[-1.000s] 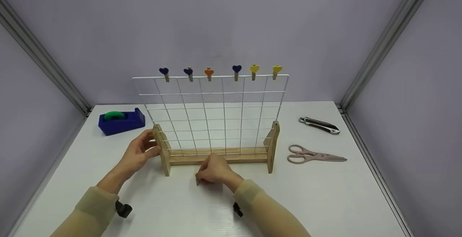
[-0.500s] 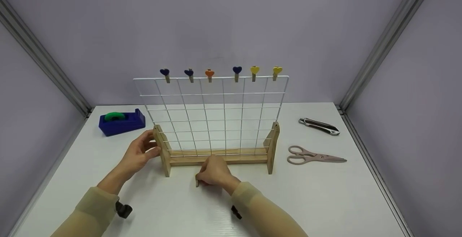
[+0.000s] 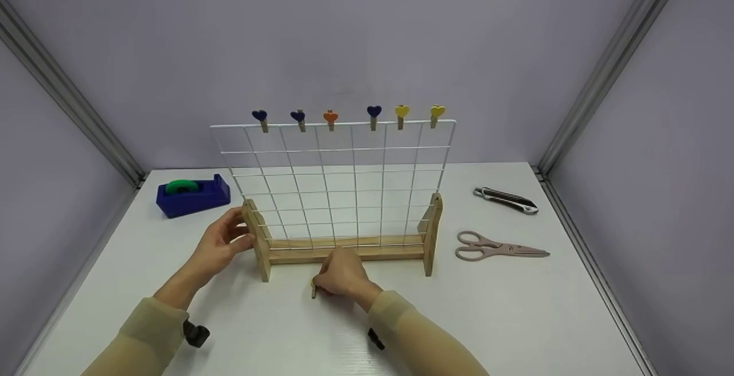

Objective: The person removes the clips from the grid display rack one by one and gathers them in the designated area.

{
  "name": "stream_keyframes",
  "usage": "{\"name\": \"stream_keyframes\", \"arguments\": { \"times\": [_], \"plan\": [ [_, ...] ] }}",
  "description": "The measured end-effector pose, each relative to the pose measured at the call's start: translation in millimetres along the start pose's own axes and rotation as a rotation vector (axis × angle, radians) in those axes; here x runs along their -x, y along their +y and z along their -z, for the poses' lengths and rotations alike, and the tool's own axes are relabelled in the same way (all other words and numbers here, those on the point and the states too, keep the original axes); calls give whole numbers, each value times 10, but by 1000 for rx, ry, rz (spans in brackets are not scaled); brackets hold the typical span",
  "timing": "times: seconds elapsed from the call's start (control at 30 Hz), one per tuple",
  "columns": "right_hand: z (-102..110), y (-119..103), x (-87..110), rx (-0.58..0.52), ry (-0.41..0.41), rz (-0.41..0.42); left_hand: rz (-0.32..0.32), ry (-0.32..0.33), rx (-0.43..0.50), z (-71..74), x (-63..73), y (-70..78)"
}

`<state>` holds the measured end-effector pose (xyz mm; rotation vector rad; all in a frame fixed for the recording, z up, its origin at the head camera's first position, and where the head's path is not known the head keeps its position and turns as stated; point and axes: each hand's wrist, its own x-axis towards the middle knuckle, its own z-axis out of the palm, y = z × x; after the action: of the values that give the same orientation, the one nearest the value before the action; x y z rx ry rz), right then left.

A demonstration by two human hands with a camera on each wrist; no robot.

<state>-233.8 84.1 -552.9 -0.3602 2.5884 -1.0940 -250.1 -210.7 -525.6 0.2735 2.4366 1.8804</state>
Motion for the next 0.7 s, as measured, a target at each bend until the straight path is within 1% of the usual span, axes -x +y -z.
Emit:
{"name": "stream_keyframes", "arguments": {
  "times": [0.1,0.2,0.27,0.33,0.43,0.53,0.7],
  "plan": [
    [21,-17,15,17,3,1,2,2,-1,0,1,9],
    [62,-33,34,52,23,24,4,0,6,0,0,16],
    [110,-52,55,85,45,60,5,0,12,-1,5,20],
    [179,-85,77,109,64,115,6,-1,14,-1,8,21],
    [336,-179,117,137,91,222,4,2,18,0,13,21],
    [545,-321,168,138,106,323,3,3,20,1,16,17],
    [944,-624,293,121,125,420,-2,-4,15,0,16,19]
  ]
}}
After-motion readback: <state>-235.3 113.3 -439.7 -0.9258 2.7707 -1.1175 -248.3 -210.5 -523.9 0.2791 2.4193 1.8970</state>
